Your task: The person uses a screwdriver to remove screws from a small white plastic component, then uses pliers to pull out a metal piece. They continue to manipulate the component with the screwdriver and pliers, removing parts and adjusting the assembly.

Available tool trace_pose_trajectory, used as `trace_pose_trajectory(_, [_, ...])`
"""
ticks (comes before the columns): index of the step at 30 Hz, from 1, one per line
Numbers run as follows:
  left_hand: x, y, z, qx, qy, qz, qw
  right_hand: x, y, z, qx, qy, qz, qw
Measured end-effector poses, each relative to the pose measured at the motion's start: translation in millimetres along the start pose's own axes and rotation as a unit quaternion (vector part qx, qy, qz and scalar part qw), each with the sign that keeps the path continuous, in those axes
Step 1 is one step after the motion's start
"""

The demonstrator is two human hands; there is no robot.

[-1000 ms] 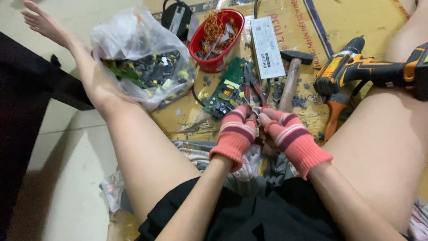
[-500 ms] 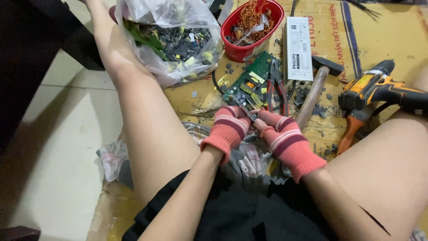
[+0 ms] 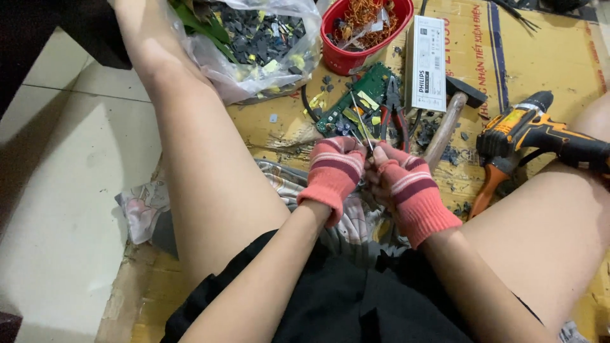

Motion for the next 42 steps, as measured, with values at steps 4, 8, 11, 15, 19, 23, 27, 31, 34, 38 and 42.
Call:
trace_pose_trajectory(4, [-6.9, 2.4, 1.1, -0.001, -0.003, 0.004, 1.0, 1.3, 0.6, -1.7, 0.011, -0.046, -0.027, 0.999])
trace_pose_trajectory(8, [-12.5, 7.5, -4.2, 0.001, -0.009, 0.007, 1.0, -3.4, 26.2, -12.5, 0.111, 0.106, -0.005, 0.988])
trace_pose_trajectory(11, [-15.3, 5.5, 0.1, -0.006, -0.013, 0.009, 1.0, 0.3, 21.5, -8.5, 0.221, 0.251, 0.009, 0.943])
trace_pose_trajectory(15, [-17.3, 7.7, -4.7, 0.0, -0.017, 0.013, 1.0, 20.7, 0.9, 3.5, 0.242, 0.287, 0.043, 0.926])
trace_pose_trajectory(19, [-14.7, 4.0, -3.0, 0.017, 0.042, 0.019, 0.999, 22.0, 4.9, -6.2, 0.209, 0.248, -0.016, 0.946])
trace_pose_trajectory(23, [-9.2, 1.3, -5.1, -0.011, 0.031, 0.043, 0.999, 15.3, 11.0, -10.2, 0.099, 0.131, -0.05, 0.985])
trace_pose_trajectory(27, [-6.7, 3.3, -5.9, -0.046, -0.001, 0.052, 0.998, 29.9, -20.4, 7.4, 0.102, 0.112, -0.091, 0.984])
trace_pose_trajectory(31, [-8.5, 3.7, -8.5, -0.047, 0.0, 0.058, 0.997, 20.8, -7.2, -0.7, 0.072, 0.062, -0.106, 0.99])
trace_pose_trajectory(34, [-15.4, -2.8, -17.2, -0.049, 0.02, 0.063, 0.997, 20.1, -8.9, 0.5, 0.024, -0.047, -0.134, 0.99])
trace_pose_trajectory(38, [-29.2, -17.7, -27.4, -0.064, 0.091, 0.02, 0.994, 24.6, -15.6, 3.4, -0.001, -0.152, -0.21, 0.966])
trace_pose_trajectory(42, [-35.6, -29.5, -33.9, -0.068, 0.112, 0.008, 0.991, 21.8, -14.0, 0.3, 0.02, -0.142, -0.221, 0.965])
Point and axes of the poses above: each hand's wrist, its own y-axis away from the middle knuckle, its own x-axis out of the back of the hand, z = x × y, the point moved 2 cm from there along -y, towards the middle knuckle, and after that the axes turned 9 degrees about -y, right-handed, at the moved point
